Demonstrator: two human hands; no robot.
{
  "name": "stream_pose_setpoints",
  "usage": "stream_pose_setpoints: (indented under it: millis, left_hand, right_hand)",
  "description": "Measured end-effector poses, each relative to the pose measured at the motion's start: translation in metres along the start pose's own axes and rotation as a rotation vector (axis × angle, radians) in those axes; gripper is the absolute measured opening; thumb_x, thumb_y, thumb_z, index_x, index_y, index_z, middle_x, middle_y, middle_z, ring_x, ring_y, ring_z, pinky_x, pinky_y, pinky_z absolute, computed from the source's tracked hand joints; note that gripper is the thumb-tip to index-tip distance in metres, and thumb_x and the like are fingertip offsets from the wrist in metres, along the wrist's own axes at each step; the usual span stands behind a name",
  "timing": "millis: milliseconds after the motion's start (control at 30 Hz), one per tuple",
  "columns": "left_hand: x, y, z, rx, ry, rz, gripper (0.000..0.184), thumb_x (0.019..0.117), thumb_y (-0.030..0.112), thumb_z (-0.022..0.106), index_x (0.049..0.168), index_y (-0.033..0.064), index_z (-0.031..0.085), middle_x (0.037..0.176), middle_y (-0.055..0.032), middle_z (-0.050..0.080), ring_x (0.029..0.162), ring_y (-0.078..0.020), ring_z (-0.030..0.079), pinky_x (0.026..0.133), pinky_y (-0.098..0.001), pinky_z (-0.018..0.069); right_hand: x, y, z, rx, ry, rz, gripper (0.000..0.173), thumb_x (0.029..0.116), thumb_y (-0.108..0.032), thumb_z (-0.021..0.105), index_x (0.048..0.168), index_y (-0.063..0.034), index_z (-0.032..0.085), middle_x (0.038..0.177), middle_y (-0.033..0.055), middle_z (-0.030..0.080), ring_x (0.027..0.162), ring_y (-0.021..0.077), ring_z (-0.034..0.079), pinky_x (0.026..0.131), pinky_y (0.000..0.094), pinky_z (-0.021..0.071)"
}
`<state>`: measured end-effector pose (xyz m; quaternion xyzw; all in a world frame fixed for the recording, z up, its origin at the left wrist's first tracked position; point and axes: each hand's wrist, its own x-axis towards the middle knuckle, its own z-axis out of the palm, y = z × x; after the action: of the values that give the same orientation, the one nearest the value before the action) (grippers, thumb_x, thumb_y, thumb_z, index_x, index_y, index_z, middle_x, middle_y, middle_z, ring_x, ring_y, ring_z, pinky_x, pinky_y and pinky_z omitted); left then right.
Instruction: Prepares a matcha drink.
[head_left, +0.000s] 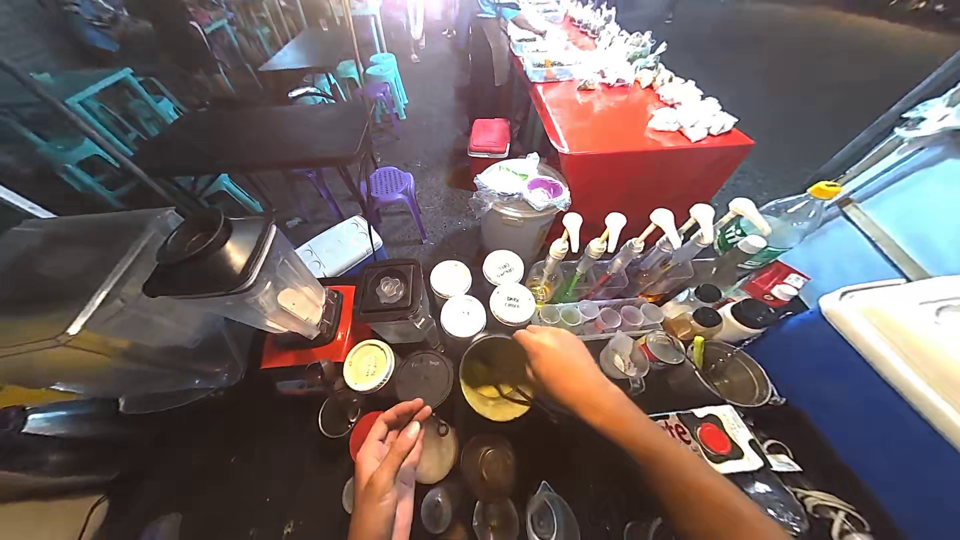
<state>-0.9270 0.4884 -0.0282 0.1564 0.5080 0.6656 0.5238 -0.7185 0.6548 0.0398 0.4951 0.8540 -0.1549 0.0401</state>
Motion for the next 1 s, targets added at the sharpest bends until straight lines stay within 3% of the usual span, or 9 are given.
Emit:
stream_pose_setpoints:
  millis: [100, 200, 300, 367, 467, 633, 733, 833, 1000]
  left_hand:
    - [-0.017, 0.016, 0.007, -0.222, 0.001, -0.275, 0.05, 0.1081, 0.038, 0.038, 0.14, 0.0001, 0.047, 0.133, -0.0214, 0.062, 0.121, -0.034, 0.063, 0.101, -0.0488, 0.0521]
    - [-0.032, 0.036, 0.01, -0.466, -0.207, -0.322, 0.079, 0.0951, 0.073, 0.042, 0.143, 0.0104, 0.052, 0.132, -0.0187, 0.064, 0.121, -0.0339, 0.063, 0.099, -0.0579, 0.0525]
    - [-0.038, 0.045, -0.013, -0.601, -0.295, -0.088, 0.057, 0.1018, 0.059, 0.046, 0.133, 0.0128, 0.061, 0.125, -0.0137, 0.068, 0.117, -0.0264, 0.066, 0.097, -0.0509, 0.0565]
    - [-0.041, 0.05, -0.041, -0.593, -0.241, -0.01, 0.055, 0.1019, 0.057, 0.047, 0.132, 0.0125, 0.061, 0.123, -0.0128, 0.069, 0.115, -0.0252, 0.067, 0.094, -0.0494, 0.0579]
    - [-0.051, 0.064, -0.081, -0.619, -0.117, 0.021, 0.059, 0.1025, 0.059, 0.041, 0.129, 0.0119, 0.062, 0.122, -0.0141, 0.069, 0.115, -0.0278, 0.067, 0.094, -0.0526, 0.0573]
    - [-0.065, 0.088, -0.152, -0.652, 0.019, 0.02, 0.055, 0.1055, 0.056, 0.033, 0.121, 0.0133, 0.062, 0.111, -0.0105, 0.071, 0.104, -0.0241, 0.07, 0.085, -0.0481, 0.0607]
    - [-0.072, 0.104, -0.209, -0.577, 0.031, -0.011, 0.057, 0.1052, 0.058, 0.031, 0.123, 0.0148, 0.062, 0.112, -0.0094, 0.071, 0.105, -0.0234, 0.07, 0.085, -0.0482, 0.0604]
    - [-0.078, 0.123, -0.263, -0.558, 0.011, -0.052, 0.058, 0.1061, 0.057, 0.029, 0.126, 0.0124, 0.061, 0.115, -0.0117, 0.07, 0.108, -0.0259, 0.069, 0.088, -0.0507, 0.0594]
    - [-0.086, 0.15, -0.325, -0.589, -0.006, -0.02, 0.052, 0.1061, 0.053, 0.035, 0.123, 0.0117, 0.061, 0.113, -0.0121, 0.071, 0.107, -0.0257, 0.07, 0.088, -0.0504, 0.0599]
  right_hand:
    - [-0.032, -0.017, -0.037, 0.009, 0.41, -0.295, 0.006, 0.0836, -0.004, 0.072, 0.089, -0.0066, 0.073, 0.075, 0.0072, 0.067, 0.068, 0.0238, 0.069, 0.061, 0.0441, 0.0589]
    - [-0.056, -0.062, -0.055, 0.08, 0.492, -0.512, 0.007, 0.0898, -0.011, 0.068, 0.093, -0.0092, 0.074, 0.076, 0.0045, 0.067, 0.071, 0.0196, 0.069, 0.064, 0.0401, 0.0602]
    - [-0.079, -0.116, -0.035, 0.082, 0.512, -0.509, 0.021, 0.0961, -0.019, 0.06, 0.109, -0.0104, 0.073, 0.078, 0.0064, 0.069, 0.07, 0.0225, 0.071, 0.062, 0.0402, 0.0603]
    - [-0.103, -0.147, -0.013, 0.065, 0.457, -0.375, 0.041, 0.099, -0.044, 0.059, 0.117, -0.0087, 0.069, 0.079, 0.0072, 0.069, 0.068, 0.0249, 0.071, 0.057, 0.0433, 0.0597]
    - [-0.136, -0.2, 0.007, 0.109, 0.071, -0.206, 0.073, 0.0917, -0.067, 0.059, 0.131, -0.0055, 0.058, 0.08, 0.0156, 0.069, 0.069, 0.0376, 0.07, 0.058, 0.0564, 0.0562]
    - [-0.149, -0.295, 0.061, 0.122, -0.099, -0.301, 0.05, 0.102, -0.036, 0.058, 0.142, -0.0071, 0.052, 0.088, 0.0203, 0.071, 0.075, 0.041, 0.071, 0.063, 0.0561, 0.057]
    - [-0.142, -0.341, 0.097, 0.011, 0.209, -0.423, 0.027, 0.0904, -0.008, 0.064, 0.117, -0.0044, 0.069, 0.081, 0.0156, 0.068, 0.066, 0.0321, 0.071, 0.051, 0.0453, 0.0572]
    - [-0.13, -0.373, 0.107, -0.164, 0.483, -0.5, 0.022, 0.0827, -0.007, 0.067, 0.104, -0.0059, 0.074, 0.075, 0.0099, 0.065, 0.06, 0.0245, 0.067, 0.045, 0.036, 0.0526]
    - [-0.142, -0.43, 0.138, -0.224, 0.489, -0.57, 0.008, 0.086, -0.008, 0.062, 0.085, -0.0057, 0.069, 0.062, 0.0057, 0.06, 0.051, 0.022, 0.062, 0.041, 0.0358, 0.0485]
